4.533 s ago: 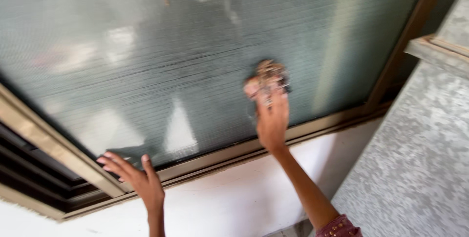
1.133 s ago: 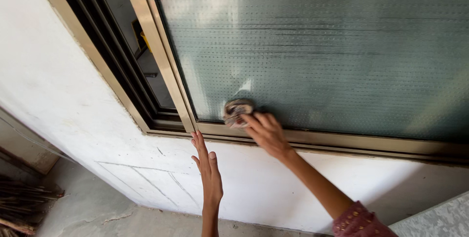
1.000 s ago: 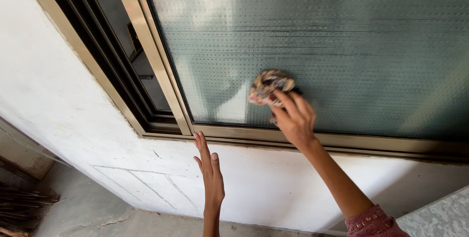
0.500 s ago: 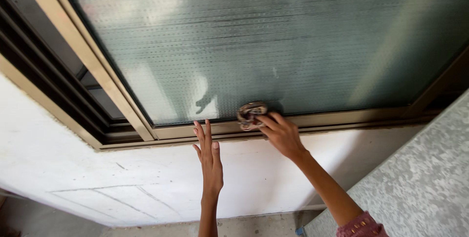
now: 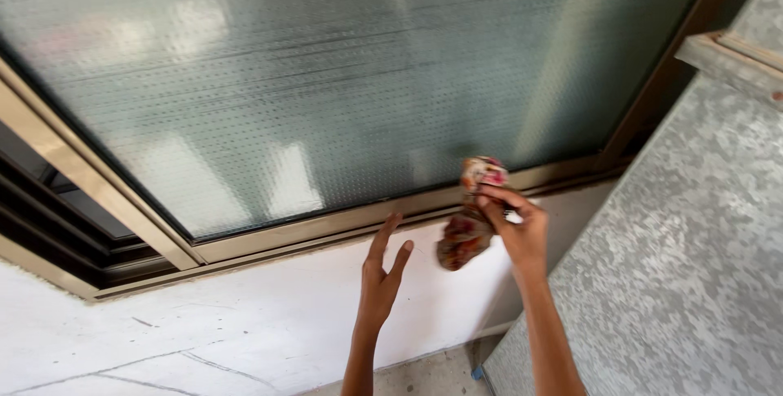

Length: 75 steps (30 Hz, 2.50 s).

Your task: The person wipes a glass window pane with a cloth, applies spray from a bottle to the glass, and wipes the pane and its frame.

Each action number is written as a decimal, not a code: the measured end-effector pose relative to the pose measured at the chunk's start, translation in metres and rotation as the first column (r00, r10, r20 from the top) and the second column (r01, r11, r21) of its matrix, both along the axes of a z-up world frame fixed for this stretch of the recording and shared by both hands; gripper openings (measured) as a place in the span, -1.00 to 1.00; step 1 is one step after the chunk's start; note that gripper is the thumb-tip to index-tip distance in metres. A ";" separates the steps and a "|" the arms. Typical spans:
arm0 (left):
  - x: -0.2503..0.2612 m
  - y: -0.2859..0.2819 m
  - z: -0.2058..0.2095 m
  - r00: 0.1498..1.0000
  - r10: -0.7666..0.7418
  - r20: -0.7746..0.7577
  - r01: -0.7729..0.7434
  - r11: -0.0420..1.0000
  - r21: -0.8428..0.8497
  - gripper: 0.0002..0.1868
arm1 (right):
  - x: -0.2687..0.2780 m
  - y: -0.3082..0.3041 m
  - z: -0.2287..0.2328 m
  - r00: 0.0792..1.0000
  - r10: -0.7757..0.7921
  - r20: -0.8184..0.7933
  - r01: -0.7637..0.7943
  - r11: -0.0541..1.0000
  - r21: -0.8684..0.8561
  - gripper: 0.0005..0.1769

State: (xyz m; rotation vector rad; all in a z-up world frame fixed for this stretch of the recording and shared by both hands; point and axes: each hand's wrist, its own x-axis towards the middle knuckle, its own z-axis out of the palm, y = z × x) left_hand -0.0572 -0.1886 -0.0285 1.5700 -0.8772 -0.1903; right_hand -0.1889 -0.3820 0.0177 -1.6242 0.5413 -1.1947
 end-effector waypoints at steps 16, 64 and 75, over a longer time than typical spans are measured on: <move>0.000 -0.033 -0.055 0.875 -0.244 -0.418 0.141 0.955 -0.262 -0.65 | -0.037 0.063 0.039 0.787 0.153 -0.598 -0.208 0.978 -0.024 -0.84; -0.008 -0.050 -0.010 0.655 0.146 0.741 -0.427 0.881 0.203 -0.35 | 0.015 -0.189 -0.089 0.622 -0.610 -0.491 0.588 0.778 -0.222 -0.31; 0.012 -0.074 -0.037 0.577 0.181 0.796 -0.533 0.822 0.200 -0.34 | 0.006 -0.212 -0.046 0.379 -0.650 -0.659 0.691 0.672 -0.266 -0.46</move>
